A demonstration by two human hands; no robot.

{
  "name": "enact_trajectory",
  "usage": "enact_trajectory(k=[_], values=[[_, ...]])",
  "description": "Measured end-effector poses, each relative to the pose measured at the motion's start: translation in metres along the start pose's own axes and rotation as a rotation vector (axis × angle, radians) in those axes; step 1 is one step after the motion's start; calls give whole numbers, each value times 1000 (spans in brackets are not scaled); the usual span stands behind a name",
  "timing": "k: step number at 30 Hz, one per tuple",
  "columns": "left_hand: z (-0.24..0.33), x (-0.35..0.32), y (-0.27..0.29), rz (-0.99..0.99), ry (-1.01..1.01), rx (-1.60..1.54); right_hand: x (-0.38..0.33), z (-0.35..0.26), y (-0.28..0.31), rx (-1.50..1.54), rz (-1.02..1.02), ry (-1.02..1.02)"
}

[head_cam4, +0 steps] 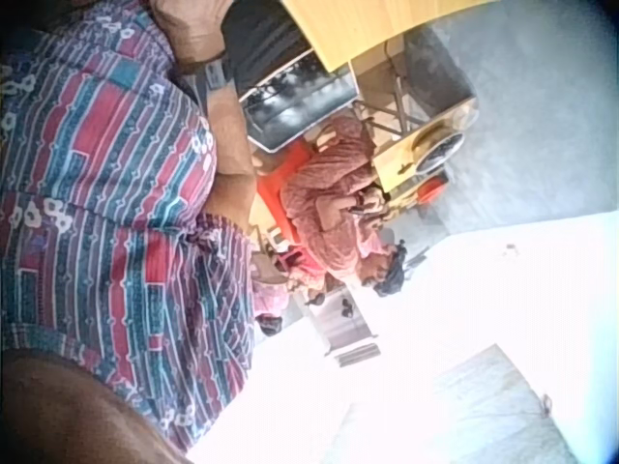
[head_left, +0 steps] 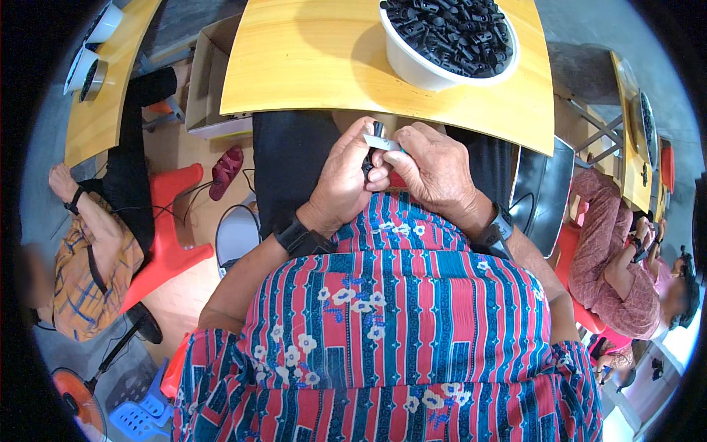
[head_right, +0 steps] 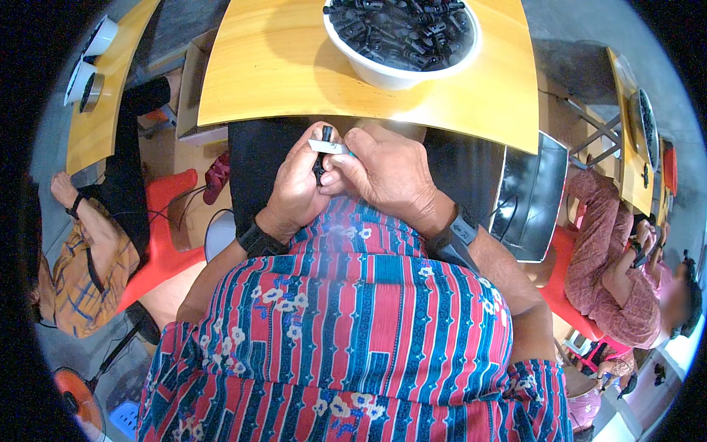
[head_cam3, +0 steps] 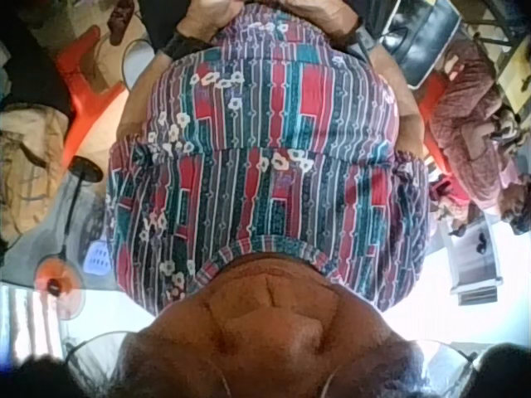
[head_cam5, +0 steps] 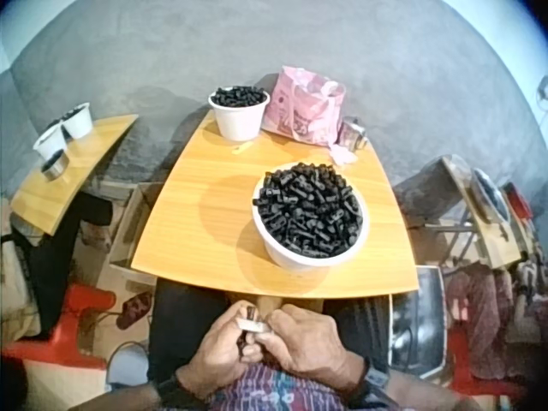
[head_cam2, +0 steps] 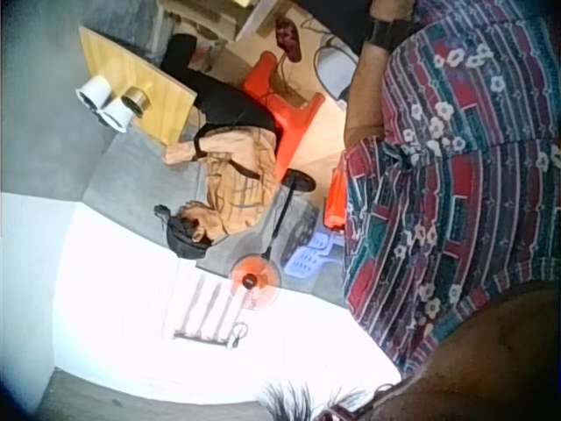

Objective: Manually inspecting and sorting small black plastic manufacturing components.

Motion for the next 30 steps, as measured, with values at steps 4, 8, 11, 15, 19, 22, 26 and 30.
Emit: enact_trajectory(k=[4,8,11,15,19,22,26,30], values=[[-2,0,-1,-12,12,-10,1,-1,-1,-102,-28,-13],[-2,0,-1,-4,20,2,1,0,-2,-91,-27,-29],[-3,0,0,-27,28,-4,1,2,-4,-66,-27,-47],[-5,0,1,-24,30,2,0,3,-6,-77,-46,-66],[-6,0,3,-35,38,-20,0,5,-9,-70,-70,-98],[-6,0,5,-45,42,-30,0,7,-13,-14,-120,-136],[-7,0,3,-53,33,-43,0,6,-12,30,-112,-158],[-7,-1,4,-71,25,-37,1,6,-13,59,-92,-162]])
Point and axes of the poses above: each hand's wrist, its own x-axis towards the middle knuckle, its own y-axis out of the back of the hand, z = x × y, the point moved 8 cm from there along x, towards the middle knuckle, and after that the axes turned 2 degrees about -x, right-handed, at the moved point
